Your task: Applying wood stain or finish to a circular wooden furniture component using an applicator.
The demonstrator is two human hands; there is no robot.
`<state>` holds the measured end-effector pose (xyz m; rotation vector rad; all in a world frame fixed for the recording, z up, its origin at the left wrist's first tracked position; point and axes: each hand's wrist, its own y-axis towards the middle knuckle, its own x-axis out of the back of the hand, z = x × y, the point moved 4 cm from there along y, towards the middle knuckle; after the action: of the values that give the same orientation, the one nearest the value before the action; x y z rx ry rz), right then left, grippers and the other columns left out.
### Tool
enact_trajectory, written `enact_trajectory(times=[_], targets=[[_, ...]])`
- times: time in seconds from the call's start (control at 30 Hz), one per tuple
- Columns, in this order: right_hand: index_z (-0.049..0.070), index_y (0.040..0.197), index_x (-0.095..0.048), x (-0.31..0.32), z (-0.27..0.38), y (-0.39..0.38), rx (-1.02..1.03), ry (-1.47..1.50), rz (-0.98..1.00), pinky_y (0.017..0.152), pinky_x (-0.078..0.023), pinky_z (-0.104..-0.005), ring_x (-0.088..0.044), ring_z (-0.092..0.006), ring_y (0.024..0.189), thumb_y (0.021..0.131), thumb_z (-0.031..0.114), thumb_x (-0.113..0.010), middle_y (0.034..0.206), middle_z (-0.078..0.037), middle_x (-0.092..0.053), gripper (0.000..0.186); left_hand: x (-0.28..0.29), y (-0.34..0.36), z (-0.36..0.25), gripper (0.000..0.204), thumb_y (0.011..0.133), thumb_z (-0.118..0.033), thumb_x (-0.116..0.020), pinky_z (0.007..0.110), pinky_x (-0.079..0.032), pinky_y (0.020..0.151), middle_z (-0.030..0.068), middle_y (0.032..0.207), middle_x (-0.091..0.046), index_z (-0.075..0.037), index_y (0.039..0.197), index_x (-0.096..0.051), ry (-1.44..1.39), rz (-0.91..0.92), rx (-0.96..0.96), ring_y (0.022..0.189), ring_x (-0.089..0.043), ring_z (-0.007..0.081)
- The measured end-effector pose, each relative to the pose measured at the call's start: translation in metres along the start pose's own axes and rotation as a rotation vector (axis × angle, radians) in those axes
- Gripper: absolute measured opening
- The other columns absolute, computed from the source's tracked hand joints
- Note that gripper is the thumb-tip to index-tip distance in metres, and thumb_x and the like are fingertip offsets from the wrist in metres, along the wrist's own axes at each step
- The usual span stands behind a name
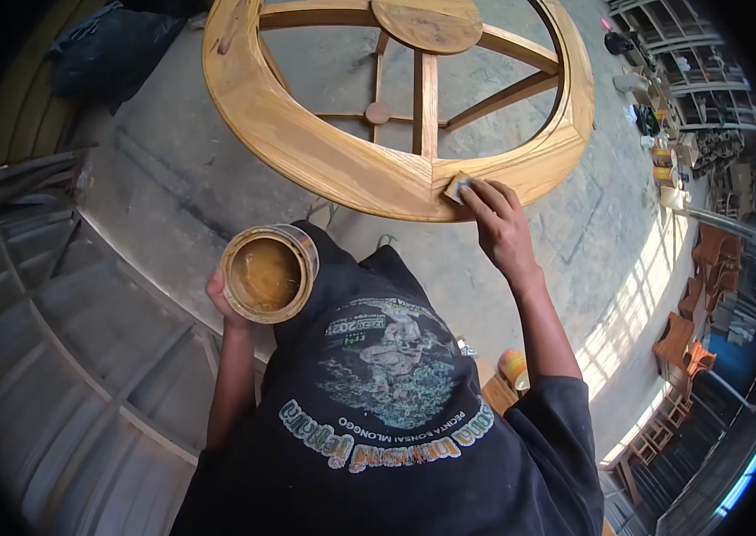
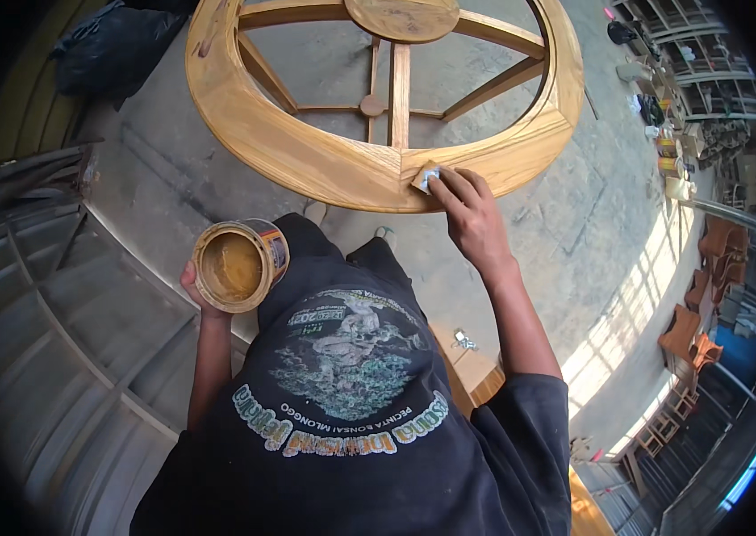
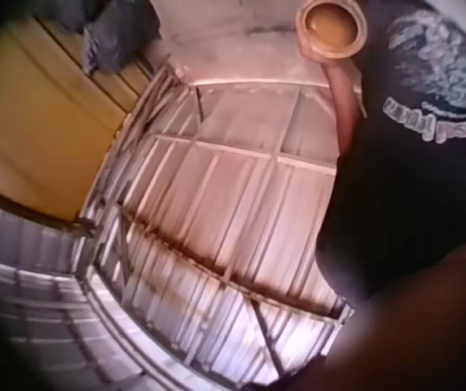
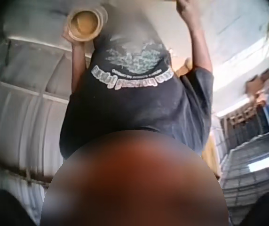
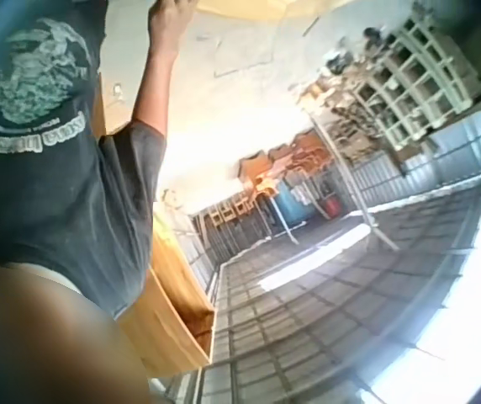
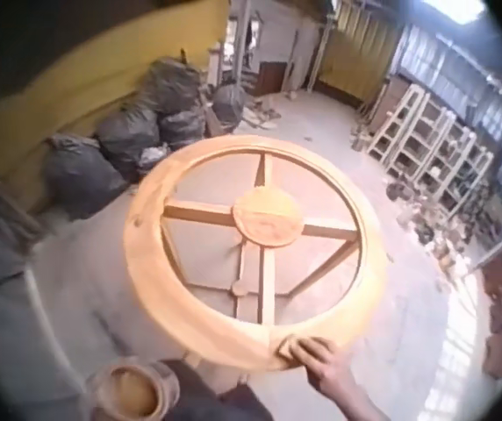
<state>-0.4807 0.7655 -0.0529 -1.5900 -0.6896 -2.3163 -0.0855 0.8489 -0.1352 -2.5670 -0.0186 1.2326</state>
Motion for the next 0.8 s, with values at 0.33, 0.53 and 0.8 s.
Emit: enact_trajectory(times=[0.33, 0.53, 0.8], targets=[[0.014, 0.128, -0.064, -0.011, -0.031, 0.014, 0.41, -0.008, 0.133, 0.099, -0.048, -0.0432, -0.055, -0.0352, 0.117, 0.077, -0.004, -0.058, 0.133, -0.005, -0.061, 0.055, -0.022, -0.122, 0.118, 0.084, 0.088, -0.056, -0.042, 0.047, -0.038, 0.111, 0.0223, 0.142, -0.048, 0.006, 0.144, -0.038, -0.308, -0.197, -0.152, 0.13, -0.048, 0.0355], [0.013, 0.127, -0.065, -0.017, -0.024, 0.024, 0.458, -0.039, 0.199, 0.095, -0.048, -0.0387, -0.056, -0.0323, 0.112, 0.083, 0.004, -0.058, 0.133, -0.003, -0.062, 0.046, -0.02, -0.145, 0.144, 0.087, 0.087, -0.059, -0.04, 0.046, -0.037, 0.111, 0.0229, 0.142, -0.048, 0.007, 0.144, -0.038, -0.32, -0.269, -0.178, 0.13, -0.048, 0.0359], [0.007, 0.105, -0.071, 0.003, 0.003, 0.027, 0.261, -0.146, 0.427, 0.087, -0.048, -0.037, -0.058, -0.0286, 0.095, 0.081, 0.005, -0.063, 0.102, -0.009, -0.068, 0.025, -0.022, -0.149, 0.146, 0.083, 0.087, -0.06, -0.04, 0.047, -0.042, 0.107, 0.0221, 0.14, -0.05, 0.004, 0.14, -0.043, -0.122, -0.494, -0.234, 0.127, -0.05, 0.036]])
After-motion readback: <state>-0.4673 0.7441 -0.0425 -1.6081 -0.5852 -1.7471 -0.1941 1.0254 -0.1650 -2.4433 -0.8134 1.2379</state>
